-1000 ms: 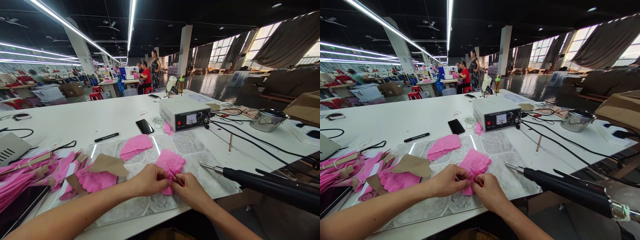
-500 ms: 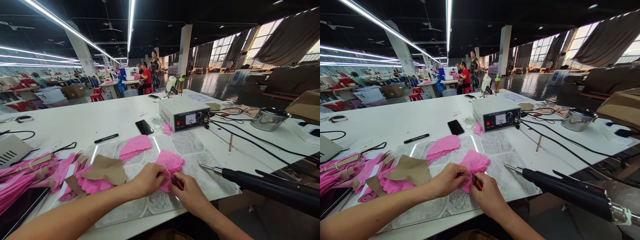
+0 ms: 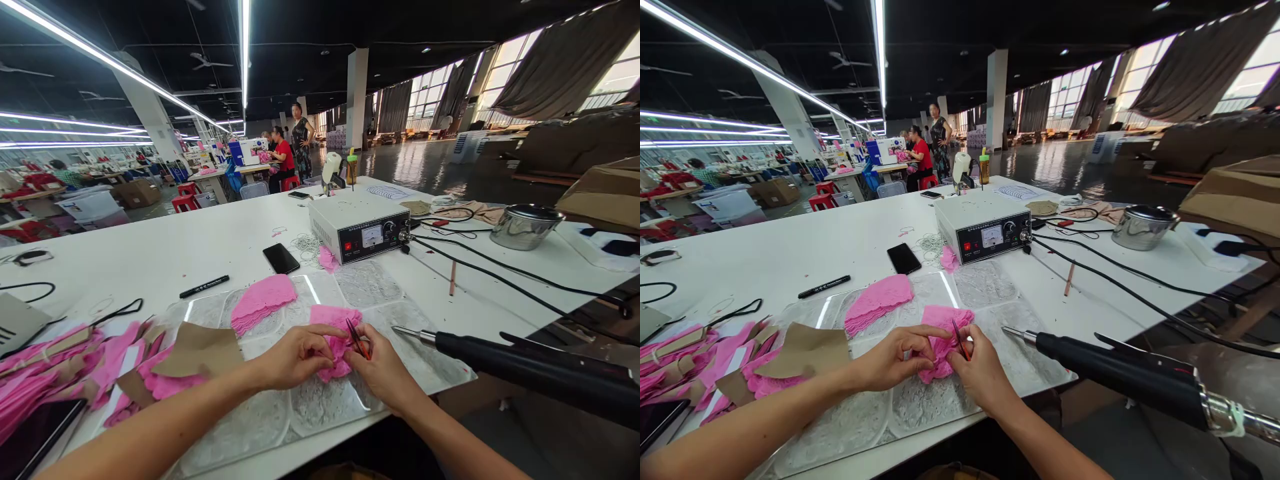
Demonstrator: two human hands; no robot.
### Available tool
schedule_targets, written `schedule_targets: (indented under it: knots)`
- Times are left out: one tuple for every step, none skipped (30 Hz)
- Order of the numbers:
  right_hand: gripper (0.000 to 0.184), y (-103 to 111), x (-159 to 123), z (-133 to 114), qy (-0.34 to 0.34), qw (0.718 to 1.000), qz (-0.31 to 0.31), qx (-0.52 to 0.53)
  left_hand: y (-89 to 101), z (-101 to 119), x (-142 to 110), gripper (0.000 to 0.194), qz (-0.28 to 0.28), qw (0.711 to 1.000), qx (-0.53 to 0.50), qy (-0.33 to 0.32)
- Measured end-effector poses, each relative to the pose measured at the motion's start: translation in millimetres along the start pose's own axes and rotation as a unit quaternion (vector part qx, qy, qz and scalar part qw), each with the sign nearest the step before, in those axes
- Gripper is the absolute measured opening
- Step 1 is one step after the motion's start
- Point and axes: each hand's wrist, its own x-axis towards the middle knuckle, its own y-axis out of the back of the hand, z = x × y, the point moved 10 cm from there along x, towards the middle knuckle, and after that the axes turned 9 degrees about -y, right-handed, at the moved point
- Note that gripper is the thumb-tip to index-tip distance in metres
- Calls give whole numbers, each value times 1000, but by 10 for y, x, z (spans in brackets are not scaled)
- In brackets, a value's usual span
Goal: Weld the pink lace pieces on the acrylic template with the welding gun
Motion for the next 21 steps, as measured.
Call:
schedule_targets:
  knots:
    - [31, -11, 5, 17, -11, 1000, -5, 7, -14, -12, 11, 18, -10, 1000, -19, -2]
    - [34, -20, 9, 33, -22, 1000, -8, 12, -33, -31, 22, 19, -20, 999, -40, -3]
    - [36, -21, 13, 46, -33, 999, -8, 17, -51, -56, 32, 20, -27, 998, -61, -2]
    - [38, -17, 18, 55, -41, 999, -6, 23, -67, -86, 43, 20, -32, 996, -84, -1]
    - [41, -12, 24, 60, -48, 998, -4, 30, -82, -121, 54, 20, -33, 994, -108, 3]
    - [43, -7, 30, 61, -53, 998, -4, 37, -94, -157, 63, 21, -32, 991, -131, 9]
    - [44, -1, 33, 53, -55, 998, -4, 43, -102, -191, 72, 21, -28, 988, -151, 15]
    - [44, 15, 30, 35, -52, 998, -2, 47, -103, -219, 79, 21, -21, 986, -167, 20]
    - [43, 39, 19, 12, -49, 998, 1, 50, -106, -239, 84, 21, -14, 983, -179, 24]
    - [41, 70, -3, -7, -50, 997, 6, 53, -111, -253, 86, 21, -11, 982, -189, 27]
    - [39, 108, -37, -23, -52, 997, 12, 54, -117, -264, 86, 20, -9, 980, -196, 31]
    - [39, 144, -82, -28, -59, 996, 16, 60, -120, -273, 83, 20, -7, 979, -201, 35]
    - [40, 170, -134, -19, -70, 995, 15, 70, -121, -282, 80, 20, -6, 978, -205, 39]
    - [42, 176, -192, 5, -86, 993, 4, 82, -123, -289, 77, 20, -6, 978, -206, 43]
    - [44, 160, -251, 39, -104, 990, -14, 91, -124, -295, 75, 19, -7, 978, -206, 44]
    - [45, 126, -308, 75, -121, 987, -39, 93, -124, -297, 76, 19, -8, 978, -205, 44]
    - [47, 81, -362, 114, -138, 984, -65, 87, -124, -299, 80, 18, -9, 978, -203, 42]
    - [49, 33, -408, 152, -153, 981, -91, 74, -126, -303, 84, 18, -11, 979, -202, 41]
    - [50, -7, -442, 180, -162, 979, -110, 56, -126, -310, 89, 18, -10, 979, -201, 41]
    - [52, -36, -465, 200, -170, 977, -124, 39, -124, -319, 94, 18, -8, 979, -199, 43]
    - [52, -54, -475, 212, -176, 975, -130, 25, -121, -331, 98, 18, -5, 979, -198, 46]
